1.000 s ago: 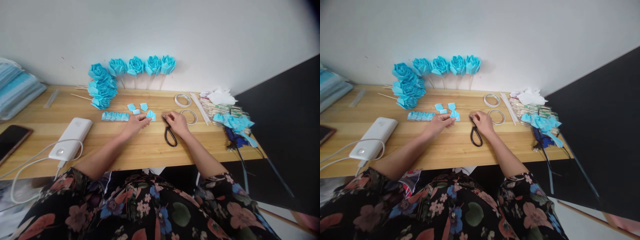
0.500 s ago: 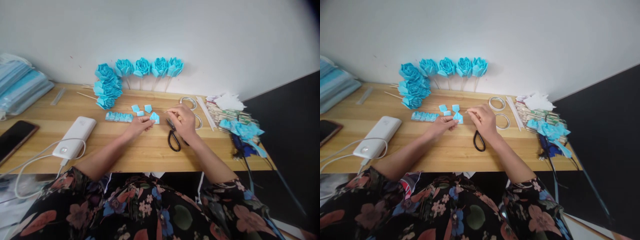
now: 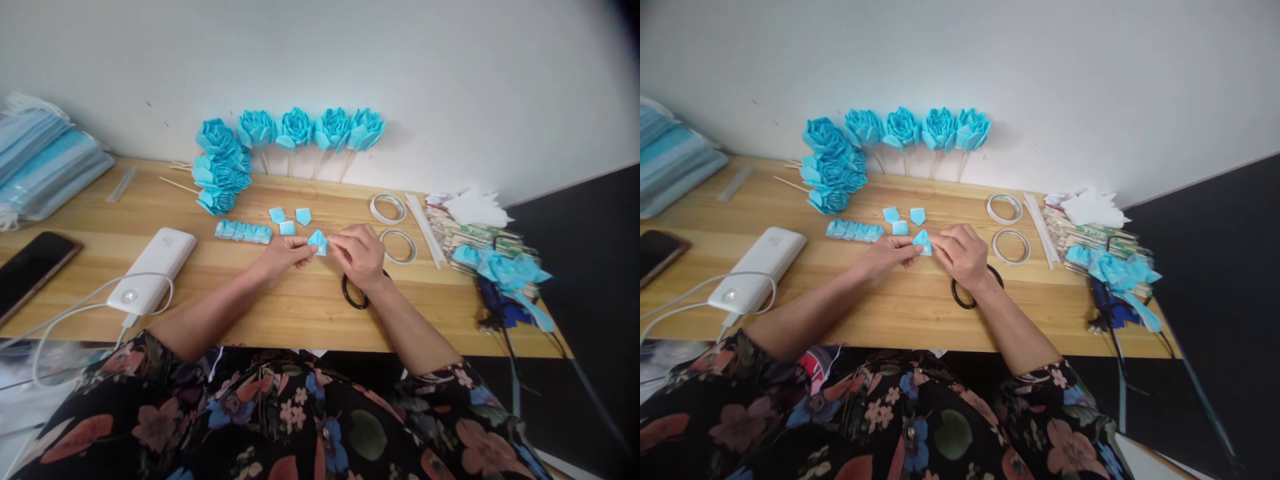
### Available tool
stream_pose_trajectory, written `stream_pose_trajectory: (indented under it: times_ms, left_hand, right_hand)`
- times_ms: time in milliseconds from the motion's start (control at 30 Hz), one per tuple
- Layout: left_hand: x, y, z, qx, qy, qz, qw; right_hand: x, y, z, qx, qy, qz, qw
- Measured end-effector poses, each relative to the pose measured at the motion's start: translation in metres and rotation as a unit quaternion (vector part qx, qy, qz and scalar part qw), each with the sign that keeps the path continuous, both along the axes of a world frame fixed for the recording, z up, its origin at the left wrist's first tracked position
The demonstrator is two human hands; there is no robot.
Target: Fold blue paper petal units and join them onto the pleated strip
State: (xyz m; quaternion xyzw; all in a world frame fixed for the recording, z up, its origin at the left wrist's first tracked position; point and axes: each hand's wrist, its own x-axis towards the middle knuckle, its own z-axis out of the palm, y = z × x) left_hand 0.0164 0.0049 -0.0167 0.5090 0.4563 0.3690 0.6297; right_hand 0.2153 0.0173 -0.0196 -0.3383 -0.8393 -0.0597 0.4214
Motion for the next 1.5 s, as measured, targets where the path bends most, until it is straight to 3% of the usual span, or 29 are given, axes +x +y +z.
stream_pose_trajectory:
  times_ms: [433, 1000, 1300, 1500]
  left_hand:
    - [-0.001, 0.001, -0.002, 0.008, -0.001, -0.012, 1.000]
    - [-0.003, 0.004, -0.013, -0.004, -0.052, 0.000, 0.999]
    - [-0.002, 0.004, -0.014, -0.016, -0.071, 0.013, 0.997]
    - [-0.003, 0.005, -0.007, 0.011, -0.052, 0.021, 0.998]
  right_hand:
    - [-0.003, 0.003, 0.001, 0.095, -0.015, 0.011, 0.995]
    - [-0.004, 0.004, -0.003, 0.015, -0.031, 0.011, 0.999]
    - [0.000, 0.006, -0.003, -0.040, -0.047, 0.046, 0.997]
    - [0.001, 0.001, 0.003, -0.153, 0.088, 0.068, 0.982]
